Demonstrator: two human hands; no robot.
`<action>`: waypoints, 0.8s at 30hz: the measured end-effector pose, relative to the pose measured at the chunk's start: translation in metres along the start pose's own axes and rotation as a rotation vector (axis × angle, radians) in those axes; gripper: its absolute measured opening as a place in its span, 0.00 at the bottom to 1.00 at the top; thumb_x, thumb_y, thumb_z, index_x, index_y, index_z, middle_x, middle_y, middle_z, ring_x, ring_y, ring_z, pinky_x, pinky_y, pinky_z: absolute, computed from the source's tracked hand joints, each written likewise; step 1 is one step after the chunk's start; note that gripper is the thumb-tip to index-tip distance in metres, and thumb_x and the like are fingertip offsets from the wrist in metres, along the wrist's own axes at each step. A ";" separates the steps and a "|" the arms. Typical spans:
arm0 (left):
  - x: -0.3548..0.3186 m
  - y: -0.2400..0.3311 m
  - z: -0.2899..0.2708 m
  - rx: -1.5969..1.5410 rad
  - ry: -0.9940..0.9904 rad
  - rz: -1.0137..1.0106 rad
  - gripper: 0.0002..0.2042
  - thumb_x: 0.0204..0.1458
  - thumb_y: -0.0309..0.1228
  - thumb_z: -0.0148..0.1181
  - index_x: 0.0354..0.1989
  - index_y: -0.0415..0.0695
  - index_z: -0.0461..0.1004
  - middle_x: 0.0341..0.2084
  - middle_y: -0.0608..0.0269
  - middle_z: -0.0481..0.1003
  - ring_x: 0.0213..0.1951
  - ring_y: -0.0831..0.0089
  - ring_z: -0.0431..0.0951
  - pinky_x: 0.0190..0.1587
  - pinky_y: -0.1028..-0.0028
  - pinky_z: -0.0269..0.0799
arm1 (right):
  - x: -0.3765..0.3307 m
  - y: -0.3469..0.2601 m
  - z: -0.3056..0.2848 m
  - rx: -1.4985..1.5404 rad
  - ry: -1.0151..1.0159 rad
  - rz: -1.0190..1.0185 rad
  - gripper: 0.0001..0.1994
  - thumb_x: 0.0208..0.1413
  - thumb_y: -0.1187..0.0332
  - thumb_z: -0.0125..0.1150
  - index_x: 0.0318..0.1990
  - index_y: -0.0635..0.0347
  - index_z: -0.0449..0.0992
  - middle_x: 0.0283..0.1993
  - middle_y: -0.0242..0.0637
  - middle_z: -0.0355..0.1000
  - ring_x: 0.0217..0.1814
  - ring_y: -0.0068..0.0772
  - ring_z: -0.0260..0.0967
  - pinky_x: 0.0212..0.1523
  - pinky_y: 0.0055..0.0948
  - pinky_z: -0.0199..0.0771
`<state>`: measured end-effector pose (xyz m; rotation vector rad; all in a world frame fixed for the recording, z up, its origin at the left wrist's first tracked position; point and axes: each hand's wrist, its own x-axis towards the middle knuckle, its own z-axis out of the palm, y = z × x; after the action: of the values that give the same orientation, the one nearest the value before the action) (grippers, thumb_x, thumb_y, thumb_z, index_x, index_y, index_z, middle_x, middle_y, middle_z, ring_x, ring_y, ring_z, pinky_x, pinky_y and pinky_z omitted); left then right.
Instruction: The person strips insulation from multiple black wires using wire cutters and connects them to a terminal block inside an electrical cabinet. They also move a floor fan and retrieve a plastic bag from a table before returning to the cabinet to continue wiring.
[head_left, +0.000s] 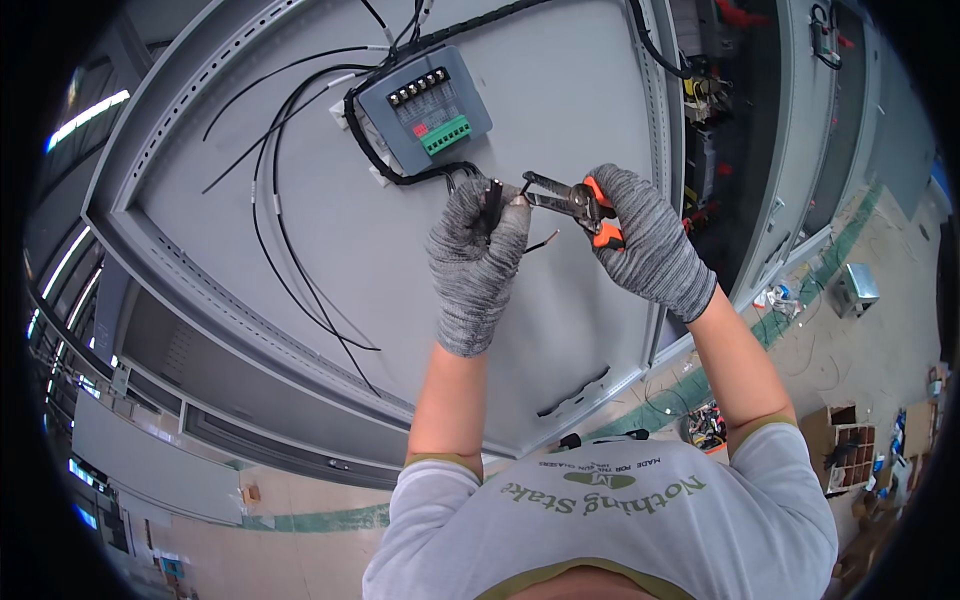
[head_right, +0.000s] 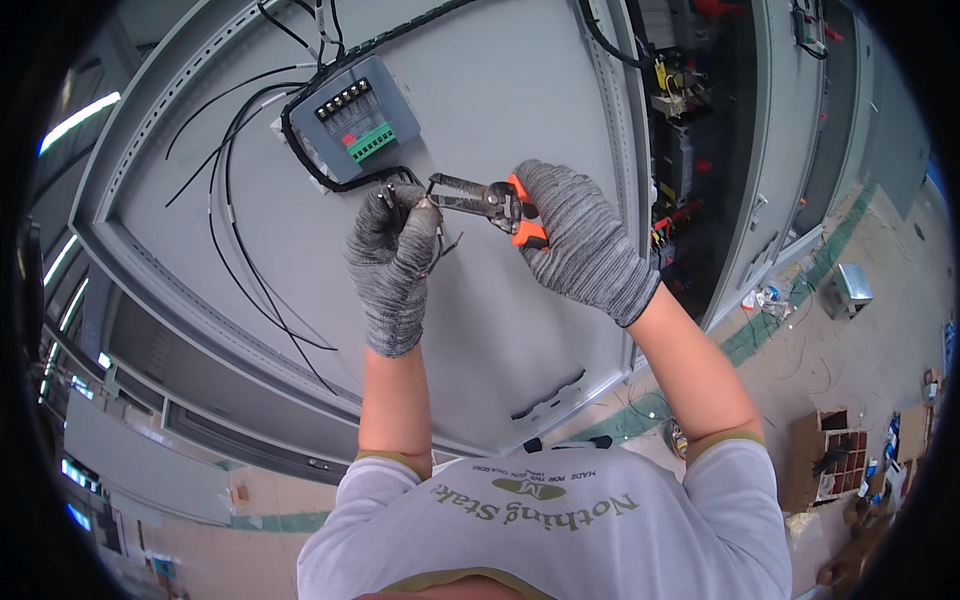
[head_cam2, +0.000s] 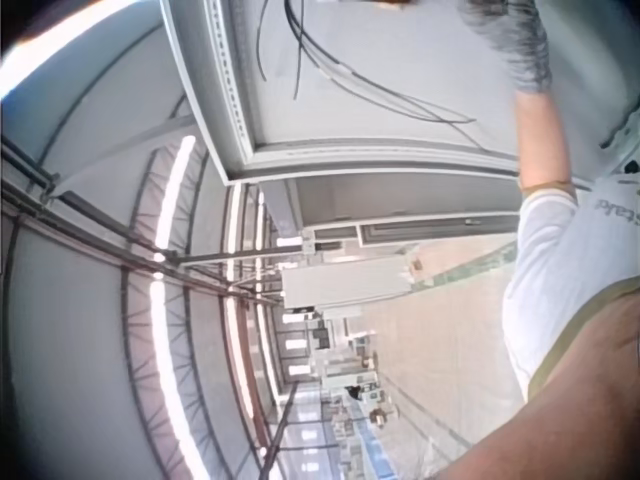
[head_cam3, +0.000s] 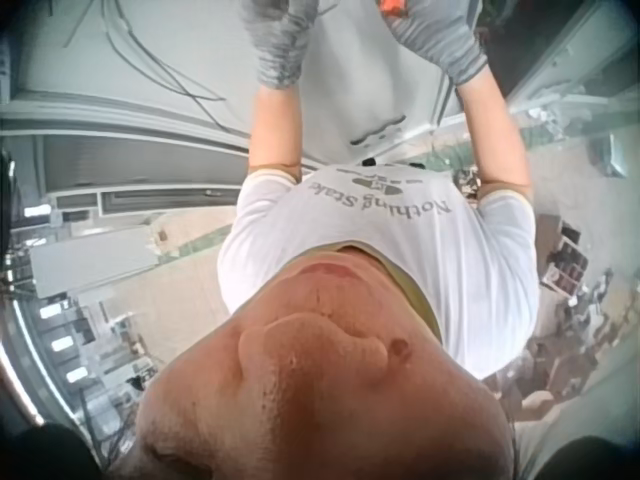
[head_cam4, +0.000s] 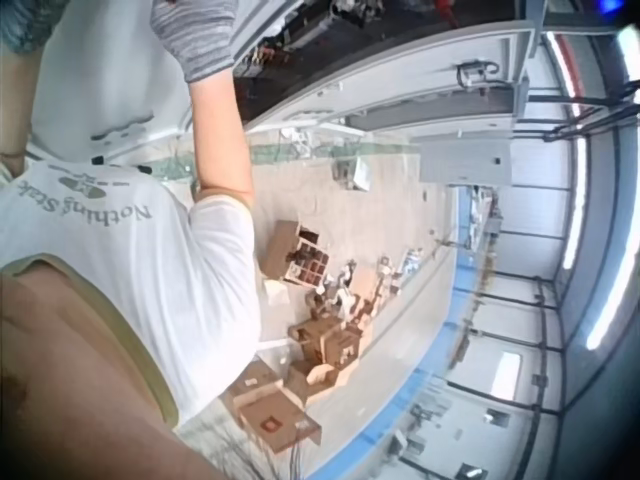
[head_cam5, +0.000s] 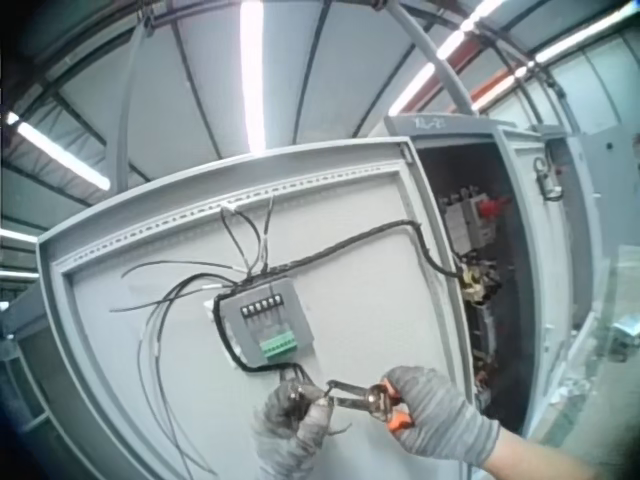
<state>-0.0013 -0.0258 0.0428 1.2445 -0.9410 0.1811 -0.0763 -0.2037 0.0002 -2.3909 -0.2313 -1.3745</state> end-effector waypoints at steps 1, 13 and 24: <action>0.000 -0.004 0.000 0.011 -0.012 0.004 0.04 0.51 0.22 0.61 0.35 0.41 0.73 0.28 0.72 0.72 0.32 0.85 0.68 0.36 0.82 0.65 | -0.002 0.001 0.001 0.002 0.008 0.005 0.29 0.44 0.69 0.63 0.55 0.68 0.63 0.49 0.54 0.68 0.52 0.54 0.66 0.56 0.41 0.65; 0.004 0.009 -0.003 0.130 -0.197 -0.081 0.06 0.53 0.27 0.60 0.35 0.38 0.74 0.26 0.69 0.73 0.30 0.83 0.70 0.34 0.80 0.68 | 0.053 -0.019 -0.011 0.890 -0.052 0.079 0.15 0.48 0.73 0.64 0.43 0.60 0.68 0.36 0.33 0.70 0.39 0.25 0.71 0.43 0.26 0.73; 0.005 0.009 -0.005 0.126 -0.132 -0.037 0.03 0.51 0.24 0.59 0.34 0.39 0.74 0.27 0.70 0.73 0.29 0.84 0.68 0.35 0.82 0.65 | 0.039 -0.004 -0.003 0.663 0.001 0.151 0.17 0.48 0.65 0.65 0.43 0.61 0.68 0.34 0.34 0.70 0.37 0.31 0.71 0.44 0.28 0.72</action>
<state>-0.0008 -0.0196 0.0527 1.4027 -1.0324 0.1322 -0.0606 -0.2031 0.0359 -1.8134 -0.4212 -1.0219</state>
